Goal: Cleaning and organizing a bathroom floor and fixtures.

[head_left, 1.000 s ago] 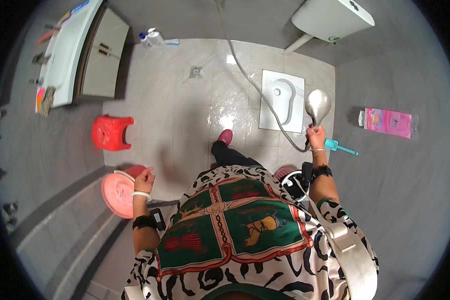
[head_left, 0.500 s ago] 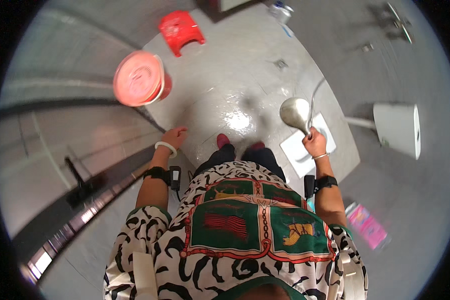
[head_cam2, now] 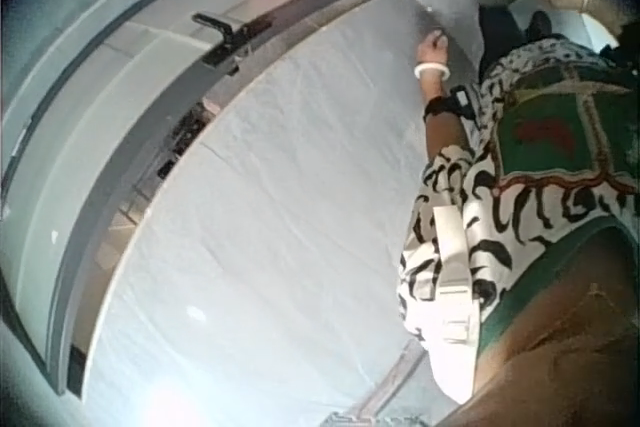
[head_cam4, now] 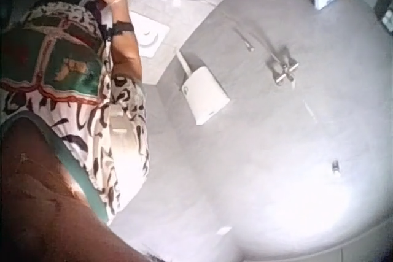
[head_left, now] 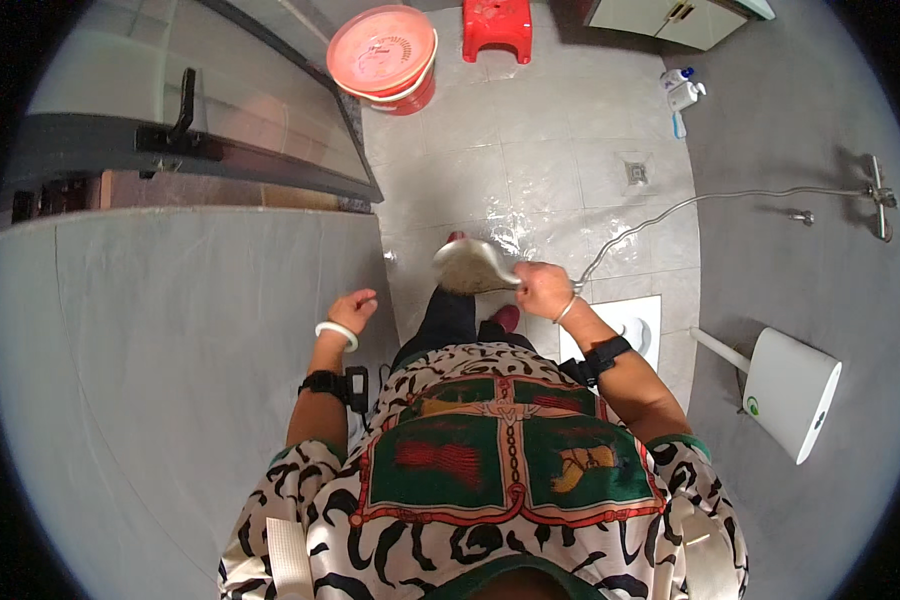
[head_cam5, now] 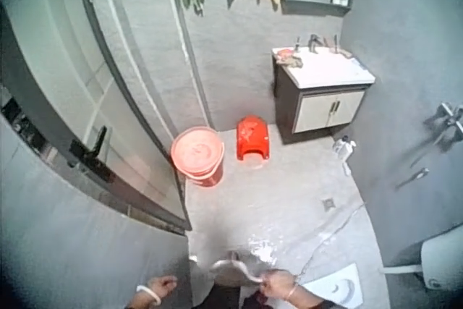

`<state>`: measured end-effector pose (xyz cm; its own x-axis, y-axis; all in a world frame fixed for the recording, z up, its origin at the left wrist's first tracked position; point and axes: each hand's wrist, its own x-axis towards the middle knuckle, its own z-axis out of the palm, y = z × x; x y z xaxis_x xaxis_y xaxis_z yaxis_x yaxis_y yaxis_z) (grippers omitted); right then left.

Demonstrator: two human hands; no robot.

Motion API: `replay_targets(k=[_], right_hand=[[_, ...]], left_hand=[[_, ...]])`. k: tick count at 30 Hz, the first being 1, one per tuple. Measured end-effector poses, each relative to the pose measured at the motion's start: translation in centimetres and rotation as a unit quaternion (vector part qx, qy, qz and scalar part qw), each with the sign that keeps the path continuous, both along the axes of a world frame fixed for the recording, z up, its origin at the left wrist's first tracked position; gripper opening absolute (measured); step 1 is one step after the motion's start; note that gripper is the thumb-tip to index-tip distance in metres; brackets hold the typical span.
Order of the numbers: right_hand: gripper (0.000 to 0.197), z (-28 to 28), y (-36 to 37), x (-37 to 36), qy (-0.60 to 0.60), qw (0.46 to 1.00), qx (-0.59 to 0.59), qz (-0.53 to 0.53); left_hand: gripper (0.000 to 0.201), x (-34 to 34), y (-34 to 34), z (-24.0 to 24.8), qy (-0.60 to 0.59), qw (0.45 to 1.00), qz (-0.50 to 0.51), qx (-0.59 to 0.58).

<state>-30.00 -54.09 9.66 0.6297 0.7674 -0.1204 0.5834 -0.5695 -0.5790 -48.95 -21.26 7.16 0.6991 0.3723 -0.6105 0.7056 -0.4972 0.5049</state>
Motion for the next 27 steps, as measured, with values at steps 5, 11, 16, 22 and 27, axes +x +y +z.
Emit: replay_targets(k=[5, 11, 16, 22, 27], right_hand=[[0.017, 0.1, 0.1, -3.0, 0.053, 0.984, -0.015, 0.17], [0.014, 0.7, 1.3, -4.6, 0.064, 0.959, -0.068, 0.269], [0.018, 0.0, 1.0, -5.3, 0.072, 0.938, -0.081, 0.329], [0.019, -0.4, 0.6, -4.4, 0.054, 0.933, -0.088, 0.346], [0.013, -0.3, 1.1, -2.1, -0.023, 0.974, -0.02, 0.226]], left_hand=[[0.031, -8.1, -5.9, 1.9, 0.026, 0.993, 0.116, -0.009], [0.032, -13.6, -8.5, 3.4, 0.03, 0.979, 0.202, 0.011], [0.03, -17.3, -10.9, 3.1, -0.021, 0.968, 0.251, -0.002], [0.029, -19.4, -12.4, 3.2, -0.058, 0.944, 0.321, -0.053], [0.028, -20.2, -12.7, 3.5, -0.062, 0.943, 0.324, -0.037]])
